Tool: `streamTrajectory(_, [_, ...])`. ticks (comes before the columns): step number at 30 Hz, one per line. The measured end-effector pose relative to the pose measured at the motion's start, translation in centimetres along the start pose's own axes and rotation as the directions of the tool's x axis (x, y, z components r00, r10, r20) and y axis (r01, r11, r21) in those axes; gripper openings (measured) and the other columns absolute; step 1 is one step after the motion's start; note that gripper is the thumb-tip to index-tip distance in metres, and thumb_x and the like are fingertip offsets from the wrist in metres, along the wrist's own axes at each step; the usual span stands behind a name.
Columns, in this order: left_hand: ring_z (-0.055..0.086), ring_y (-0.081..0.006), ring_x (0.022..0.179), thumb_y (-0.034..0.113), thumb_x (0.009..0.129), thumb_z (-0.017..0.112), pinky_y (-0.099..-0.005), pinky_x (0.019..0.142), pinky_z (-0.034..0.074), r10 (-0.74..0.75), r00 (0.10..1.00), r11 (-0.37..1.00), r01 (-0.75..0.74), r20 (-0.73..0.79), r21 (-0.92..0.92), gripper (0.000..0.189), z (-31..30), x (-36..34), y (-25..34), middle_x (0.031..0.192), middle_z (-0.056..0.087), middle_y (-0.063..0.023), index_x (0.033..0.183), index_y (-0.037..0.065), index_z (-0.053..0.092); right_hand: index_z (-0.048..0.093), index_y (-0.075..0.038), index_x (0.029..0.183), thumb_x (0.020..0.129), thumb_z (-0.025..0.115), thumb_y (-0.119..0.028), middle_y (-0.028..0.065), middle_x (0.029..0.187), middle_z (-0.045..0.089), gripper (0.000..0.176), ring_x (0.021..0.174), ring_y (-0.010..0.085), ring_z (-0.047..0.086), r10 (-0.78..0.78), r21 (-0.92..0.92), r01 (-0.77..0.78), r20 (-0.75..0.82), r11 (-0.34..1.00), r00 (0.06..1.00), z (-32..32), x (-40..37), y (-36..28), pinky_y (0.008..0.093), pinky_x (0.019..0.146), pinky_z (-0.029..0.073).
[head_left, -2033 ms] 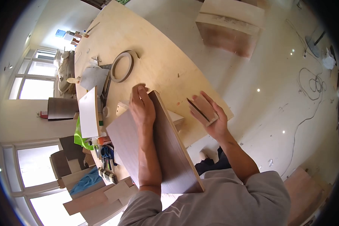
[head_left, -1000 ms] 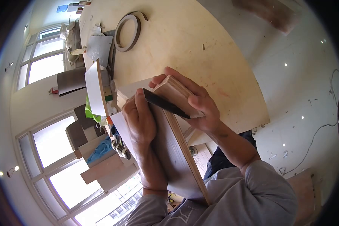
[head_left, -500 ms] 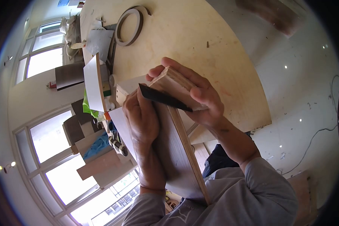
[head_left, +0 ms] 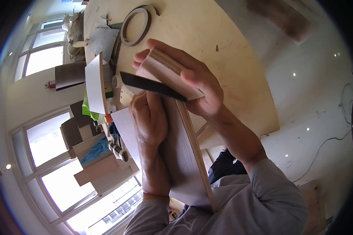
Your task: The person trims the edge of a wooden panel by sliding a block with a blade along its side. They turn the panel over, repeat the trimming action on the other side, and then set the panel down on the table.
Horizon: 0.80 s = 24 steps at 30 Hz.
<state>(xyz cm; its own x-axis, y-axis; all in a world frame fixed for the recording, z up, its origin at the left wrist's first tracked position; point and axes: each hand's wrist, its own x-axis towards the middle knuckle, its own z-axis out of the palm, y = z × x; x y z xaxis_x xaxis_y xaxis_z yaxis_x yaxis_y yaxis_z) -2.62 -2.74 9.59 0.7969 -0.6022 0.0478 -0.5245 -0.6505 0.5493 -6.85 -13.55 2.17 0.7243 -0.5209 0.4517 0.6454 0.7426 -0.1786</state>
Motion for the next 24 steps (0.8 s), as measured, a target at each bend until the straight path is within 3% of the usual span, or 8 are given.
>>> streamTrajectory(2, [0.058, -0.0394, 0.070, 0.018, 0.099, 0.042, -0.0422, 0.069, 0.043, -0.037, 0.999, 0.998, 0.038, -0.012, 0.041, 0.038, 0.0, 0.0, 0.2, 0.069, 0.060, -0.0214, 0.076, -0.005, 0.062, 0.022, 0.004, 0.147, 0.092, 0.046, -0.036, 0.0259, 0.140, 0.043, 0.073, 0.135, 0.0382, 0.038, -0.006, 0.065, 0.009, -0.042, 0.998, 0.999, 0.2, 0.9, -0.3, 0.0446, 0.114, 0.029])
streamTrajectory(5, [0.055, -0.0407, 0.065, 0.019, 0.099, 0.042, -0.0431, 0.066, 0.042, 0.000, 1.000, 1.000, 0.001, -0.010, 0.031, 0.039, -0.1, 0.2, 0.2, 0.065, 0.058, -0.0201, 0.072, -0.003, 0.060, 0.023, -0.006, 0.150, 0.097, 0.040, -0.040, 0.0216, 0.141, 0.043, 0.065, 0.132, 0.0362, 0.041, 0.022, 0.199, 0.054, -0.361, 0.979, 0.932, -0.6, 0.2, -2.9, 0.0524, 0.111, 0.030])
streamTrajectory(8, [0.057, -0.0415, 0.067, 0.021, 0.098, 0.044, -0.0454, 0.065, 0.044, 0.035, 0.998, 0.999, -0.034, -0.058, 0.020, 0.039, -0.2, 0.1, 0.4, 0.067, 0.060, -0.0202, 0.069, -0.001, 0.060, 0.025, -0.008, 0.149, 0.099, 0.042, -0.039, 0.0187, 0.142, 0.043, 0.062, 0.132, 0.0347, 0.042, 0.110, 0.088, -0.072, -0.574, 0.993, 0.811, -1.8, -2.6, -4.5, 0.0551, 0.109, 0.032])
streamTrajectory(11, [0.060, -0.0411, 0.071, 0.025, 0.097, 0.046, -0.0460, 0.066, 0.045, 0.058, 0.994, 0.998, -0.056, -0.089, 0.025, 0.038, -0.3, 0.2, 0.5, 0.070, 0.062, -0.0205, 0.074, -0.001, 0.062, 0.026, -0.010, 0.149, 0.096, 0.052, -0.040, 0.0133, 0.137, 0.047, 0.066, 0.124, 0.0264, 0.049, 0.135, -0.141, -0.257, -0.566, 0.956, 0.814, -1.9, -5.9, -5.7, 0.0513, 0.103, 0.040])
streamTrajectory(15, [0.063, -0.0382, 0.080, 0.026, 0.094, 0.053, -0.0444, 0.073, 0.048, 0.058, 0.993, 0.998, -0.059, -0.107, -0.006, 0.030, -0.5, 0.1, 0.5, 0.082, 0.066, -0.0190, 0.089, 0.000, 0.065, 0.026, -0.009, 0.148, 0.095, 0.057, -0.041, 0.0125, 0.140, 0.044, 0.069, 0.126, 0.0265, 0.047, 0.138, -0.256, -0.299, -0.503, 0.919, 0.853, 1.2, -7.7, -7.9, 0.0464, 0.102, 0.042])
streamTrajectory(18, [0.062, -0.0304, 0.103, 0.027, 0.089, 0.063, -0.0393, 0.089, 0.046, 0.318, 0.919, 0.908, -0.366, -0.233, -0.203, 0.033, -0.8, 0.0, 0.2, 0.108, 0.066, -0.0142, 0.112, 0.003, 0.064, 0.028, -0.008, 0.147, 0.095, 0.056, -0.046, 0.0131, 0.137, 0.047, 0.070, 0.126, 0.0257, 0.047, 0.028, -0.413, -0.347, -0.609, 0.842, 0.793, 3.4, -7.8, -8.7, 0.0413, 0.102, 0.042])
streamTrajectory(21, [0.055, -0.0322, 0.116, 0.020, 0.077, 0.077, -0.0428, 0.097, 0.044, 0.695, 0.699, 0.671, -0.714, -0.166, -0.199, 0.052, -1.4, -0.9, 2.0, 0.124, 0.060, -0.0135, 0.124, 0.005, 0.059, 0.024, -0.006, 0.147, 0.093, 0.057, -0.050, 0.0155, 0.138, 0.045, 0.078, 0.128, 0.0251, 0.044, -0.049, -0.540, -0.392, -0.630, 0.745, 0.775, 4.5, -6.4, -8.2, 0.0382, 0.099, 0.043])
streamTrajectory(24, [0.052, -0.0324, 0.119, 0.017, 0.068, 0.082, -0.0445, 0.100, 0.040, 0.732, 0.678, 0.635, -0.713, -0.065, -0.297, 0.062, -0.8, -3.0, 4.4, 0.124, 0.059, -0.0129, 0.125, 0.006, 0.059, 0.020, -0.003, 0.149, 0.092, 0.055, -0.057, 0.0222, 0.139, 0.040, 0.086, 0.127, 0.0261, 0.043, -0.056, -0.620, -0.404, -0.587, 0.673, 0.808, 6.8, -5.1, -7.5, 0.0362, 0.097, 0.042])
